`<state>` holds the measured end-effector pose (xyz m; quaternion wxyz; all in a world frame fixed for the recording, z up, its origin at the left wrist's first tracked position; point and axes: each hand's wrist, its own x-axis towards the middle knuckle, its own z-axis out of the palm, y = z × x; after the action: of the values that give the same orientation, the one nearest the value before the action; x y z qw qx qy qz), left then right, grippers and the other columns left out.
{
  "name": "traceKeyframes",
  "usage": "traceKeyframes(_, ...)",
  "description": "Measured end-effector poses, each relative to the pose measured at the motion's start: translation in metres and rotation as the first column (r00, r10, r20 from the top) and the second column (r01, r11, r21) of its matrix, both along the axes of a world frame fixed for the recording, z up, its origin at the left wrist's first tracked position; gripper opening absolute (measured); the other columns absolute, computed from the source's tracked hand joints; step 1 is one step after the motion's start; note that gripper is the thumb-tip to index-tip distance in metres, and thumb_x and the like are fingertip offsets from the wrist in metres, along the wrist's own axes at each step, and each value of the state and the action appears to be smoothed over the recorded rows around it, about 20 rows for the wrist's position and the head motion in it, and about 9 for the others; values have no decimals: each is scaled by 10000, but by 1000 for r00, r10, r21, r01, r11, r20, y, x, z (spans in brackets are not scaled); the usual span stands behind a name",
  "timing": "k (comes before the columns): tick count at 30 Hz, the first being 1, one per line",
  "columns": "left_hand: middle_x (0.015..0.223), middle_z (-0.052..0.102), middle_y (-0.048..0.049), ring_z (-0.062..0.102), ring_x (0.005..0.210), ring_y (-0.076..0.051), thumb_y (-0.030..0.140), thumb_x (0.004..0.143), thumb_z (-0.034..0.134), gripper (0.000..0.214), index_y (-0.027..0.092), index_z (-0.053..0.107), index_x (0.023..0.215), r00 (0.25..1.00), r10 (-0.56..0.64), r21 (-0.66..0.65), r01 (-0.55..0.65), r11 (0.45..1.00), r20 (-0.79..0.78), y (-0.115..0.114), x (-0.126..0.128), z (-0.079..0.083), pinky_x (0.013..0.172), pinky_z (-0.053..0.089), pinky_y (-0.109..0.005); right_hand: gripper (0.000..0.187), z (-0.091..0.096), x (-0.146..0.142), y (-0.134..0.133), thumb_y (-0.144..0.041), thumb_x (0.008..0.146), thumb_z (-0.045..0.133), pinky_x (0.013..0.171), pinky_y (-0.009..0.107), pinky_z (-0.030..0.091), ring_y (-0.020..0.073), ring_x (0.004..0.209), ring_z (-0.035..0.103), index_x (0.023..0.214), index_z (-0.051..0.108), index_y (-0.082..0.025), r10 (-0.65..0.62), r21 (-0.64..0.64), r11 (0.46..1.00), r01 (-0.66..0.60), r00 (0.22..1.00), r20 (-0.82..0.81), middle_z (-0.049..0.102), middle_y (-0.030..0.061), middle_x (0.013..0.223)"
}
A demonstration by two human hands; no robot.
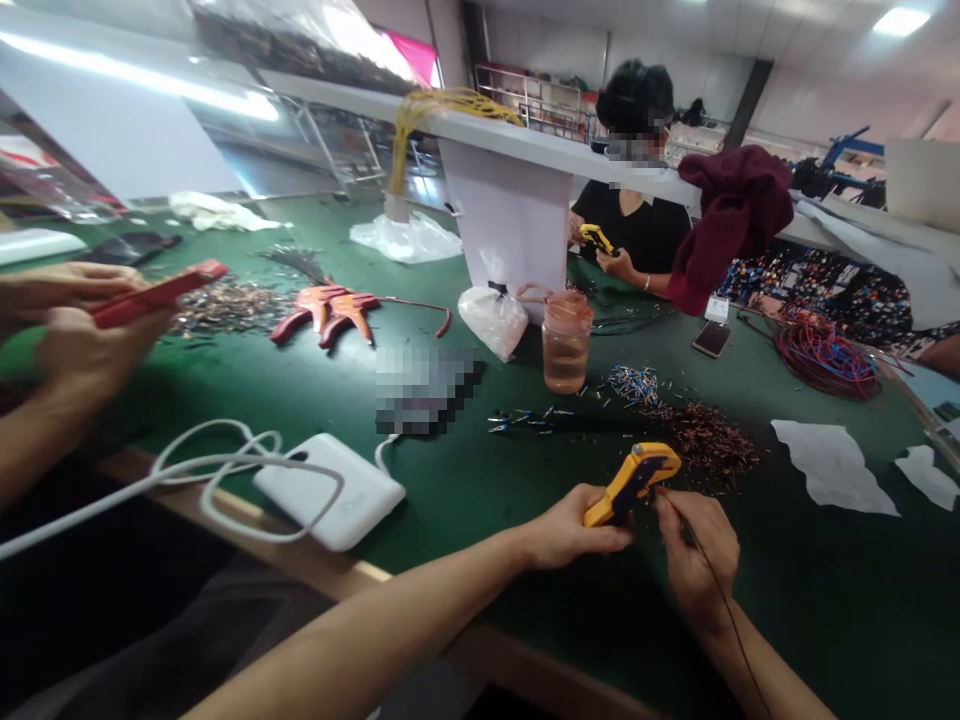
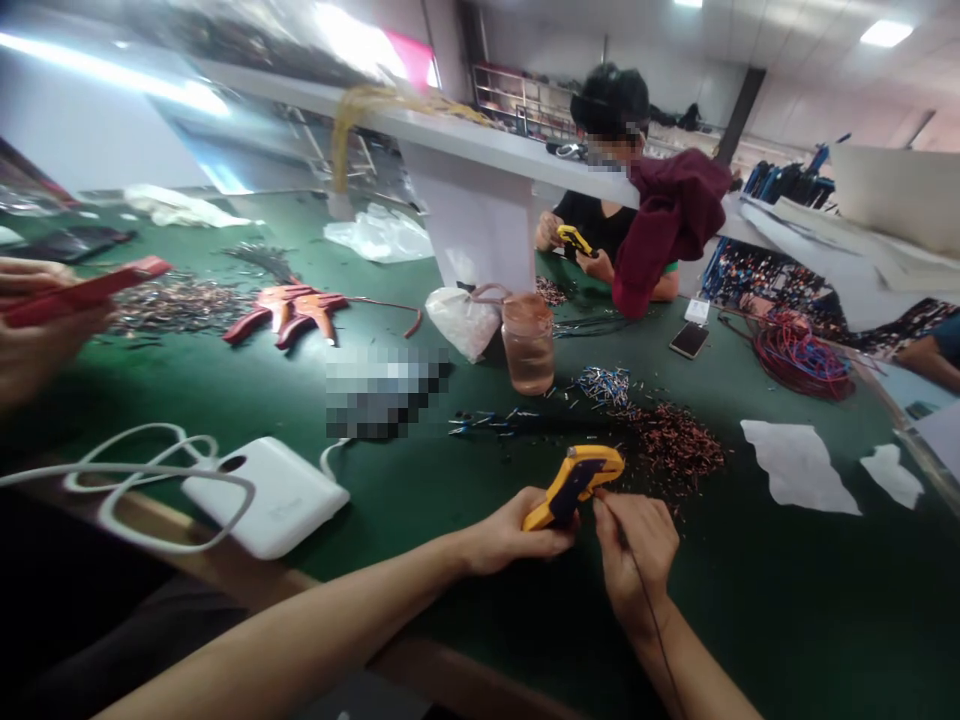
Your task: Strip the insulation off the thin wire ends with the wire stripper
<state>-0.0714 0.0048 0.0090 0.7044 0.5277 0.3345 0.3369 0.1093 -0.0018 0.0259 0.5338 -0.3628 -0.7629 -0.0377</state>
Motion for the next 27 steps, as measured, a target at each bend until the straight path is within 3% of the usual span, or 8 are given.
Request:
traceKeyframes(7, 412, 416, 69, 332, 369, -57, 558, 632, 765, 478, 175, 486, 566, 992, 96, -7, -97, 995, -78, 0, 4, -1, 401, 230, -216, 109, -1, 2, 1, -175, 926, 598, 612, 271, 495, 142, 594, 684, 862, 683, -195, -10, -21, 1000, 10, 1000, 10, 737, 14, 712)
traceKeyframes(10, 480, 488, 51, 413, 430, -76, 558, 607, 785, 468, 150, 559, 647, 995, 100, -40, -99, 994, 14, 2, 2, 3, 460, 316, -222, 109, -2, 4, 1, -197, 933, 592, 607, 274, 500, 151, 605, 686, 879, 687, -197, -24, -68, 997, 24, 1000, 3, 740, 22, 724)
traceKeyframes(13, 570, 564, 22, 490, 533, -105, 539, 590, 813, 496, 116, 630, 774, 997, 19, -54, -15, 998, 68, 4, -2, 7, 552, 379, -239, 99, -1, 5, 0, -181, 925, 602, 623, 268, 501, 146, 617, 685, 871, 684, -191, -40, -90, 995, 39, 999, -7, 741, 23, 729)
traceKeyframes(17, 635, 595, 10, 501, 602, -115, 542, 591, 823, 532, 109, 646, 845, 997, -44, -62, 48, 997, 58, 5, -5, 7, 605, 386, -248, 126, 3, 4, 0, -160, 924, 591, 619, 257, 482, 134, 592, 671, 831, 671, -186, -41, -67, 997, 40, 999, -5, 731, 9, 699)
traceKeyframes(27, 756, 636, -13, 513, 685, -136, 480, 650, 798, 512, 114, 665, 982, 995, -69, -27, 71, 997, 79, 3, -7, 6, 652, 384, -257, 171, 7, 2, 0, -149, 912, 603, 640, 255, 449, 112, 549, 657, 749, 635, -188, -72, -20, 997, 73, 996, 59, 713, -10, 642)
